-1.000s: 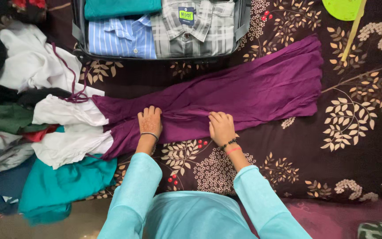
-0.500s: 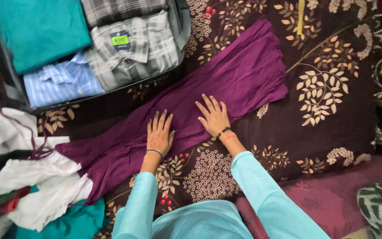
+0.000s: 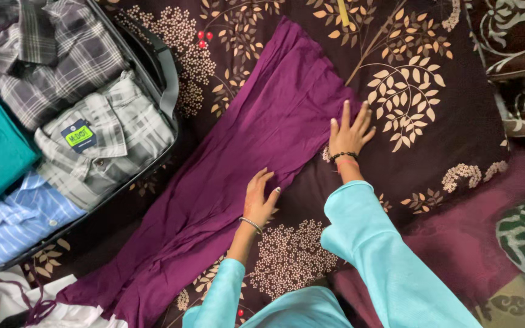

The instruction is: The person folds a purple dress and a white top on a bed and places them into an open suitcase. The person handles the garments by hand, smoothing and folding them before stacking them inside the suitcase.

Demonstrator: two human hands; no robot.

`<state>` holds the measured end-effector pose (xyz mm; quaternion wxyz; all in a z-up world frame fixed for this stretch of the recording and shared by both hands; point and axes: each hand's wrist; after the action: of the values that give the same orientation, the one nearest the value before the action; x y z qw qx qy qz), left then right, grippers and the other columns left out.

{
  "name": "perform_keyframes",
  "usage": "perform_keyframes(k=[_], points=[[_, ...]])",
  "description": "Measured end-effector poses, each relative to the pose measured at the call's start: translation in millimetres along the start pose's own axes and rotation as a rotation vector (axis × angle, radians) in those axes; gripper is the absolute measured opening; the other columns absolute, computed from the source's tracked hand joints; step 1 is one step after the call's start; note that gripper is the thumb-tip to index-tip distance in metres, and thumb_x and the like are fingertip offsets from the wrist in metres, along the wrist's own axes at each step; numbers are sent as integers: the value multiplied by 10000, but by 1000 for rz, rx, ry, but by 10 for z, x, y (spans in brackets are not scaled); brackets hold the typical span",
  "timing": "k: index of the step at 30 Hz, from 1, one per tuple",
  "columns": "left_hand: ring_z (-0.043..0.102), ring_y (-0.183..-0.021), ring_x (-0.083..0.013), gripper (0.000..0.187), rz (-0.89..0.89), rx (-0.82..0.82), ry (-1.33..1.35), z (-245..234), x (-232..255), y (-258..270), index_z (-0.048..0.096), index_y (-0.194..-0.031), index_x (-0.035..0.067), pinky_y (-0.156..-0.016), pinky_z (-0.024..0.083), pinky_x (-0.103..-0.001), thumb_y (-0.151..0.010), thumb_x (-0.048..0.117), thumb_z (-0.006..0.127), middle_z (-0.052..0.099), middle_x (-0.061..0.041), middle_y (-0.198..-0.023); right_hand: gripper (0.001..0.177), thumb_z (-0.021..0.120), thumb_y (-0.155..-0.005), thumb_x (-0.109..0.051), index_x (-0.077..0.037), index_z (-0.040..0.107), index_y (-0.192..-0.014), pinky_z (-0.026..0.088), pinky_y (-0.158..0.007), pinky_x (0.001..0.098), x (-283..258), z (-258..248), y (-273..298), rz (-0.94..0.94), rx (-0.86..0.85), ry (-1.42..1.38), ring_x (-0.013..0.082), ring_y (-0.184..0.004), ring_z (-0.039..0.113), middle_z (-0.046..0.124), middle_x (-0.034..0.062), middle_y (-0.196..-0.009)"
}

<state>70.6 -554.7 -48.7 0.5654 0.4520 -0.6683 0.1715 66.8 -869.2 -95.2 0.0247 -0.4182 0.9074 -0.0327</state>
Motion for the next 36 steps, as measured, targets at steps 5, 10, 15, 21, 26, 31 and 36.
perform_keyframes(k=[5,10,15,21,26,31,36], points=[[447,-1458,-338,568,-16,-26,207,179,121,-283,512,-1450,105,-1182,380,-424,-926,216,701,444,-139,-1579,745,692,-1009,-397,-185,337,-1629,338,-1128,638,-77,3,-454,-9,52,-223,394,-1475,356,305,180,-1662],[467,-1429,-286,670,-217,-75,576,107,150,-463,388,-1561,147,-1152,421,-410,-945,189,649,345,-105,-1627,843,789,-891,-409,-102,371,-1555,504,-990,478,-175,298,-1065,153,-194,-476,419,-1228,570,457,230,-1470],[515,-1401,-349,675,-361,-132,682,-105,137,-533,336,-1626,184,-1125,427,-403,-1007,247,596,440,-211,-1555,660,835,-813,-237,-58,562,-1387,535,-1010,391,-25,610,-1352,-8,-434,-977,367,-1180,671,685,209,-1290],[418,-1458,-302,706,-297,-86,976,-359,243,-697,225,-1617,230,-1109,436,-473,-1001,386,533,261,-89,-1688,616,772,-859,-129,-44,547,-1426,520,-1039,383,-633,-116,-906,-380,-323,-923,349,-1223,669,664,209,-1346],[410,-1450,-264,787,-94,23,1326,-656,46,-409,153,-1640,297,-1076,466,-533,-984,472,551,229,-43,-1694,552,680,-831,-109,-189,605,-1372,570,-755,485,-1635,-1201,331,-544,-345,-458,392,-880,692,665,109,-1154],[558,-1218,-273,852,-41,193,1403,-1043,-558,282,170,-1686,227,-885,549,-479,-1027,334,698,414,-103,-1463,544,656,-850,-75,-203,592,-1375,548,-633,489,-2267,-1426,1683,-722,-393,-542,355,-756,689,636,89,-1077],[509,-1129,-295,974,-338,547,729,-1340,-960,864,189,-1668,201,-885,469,-411,-882,-3,727,521,-226,-1491,607,675,-773,-38,-126,556,-1362,550,-643,487,-2488,-1201,2640,-830,-408,-589,348,-767,684,595,115,-1122]])
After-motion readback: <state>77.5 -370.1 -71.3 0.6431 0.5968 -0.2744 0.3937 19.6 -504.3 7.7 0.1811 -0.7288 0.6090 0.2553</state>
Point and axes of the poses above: each hand's wrist, its own y-axis away from the middle knuckle, its own z-axis out of the palm, x = y × z
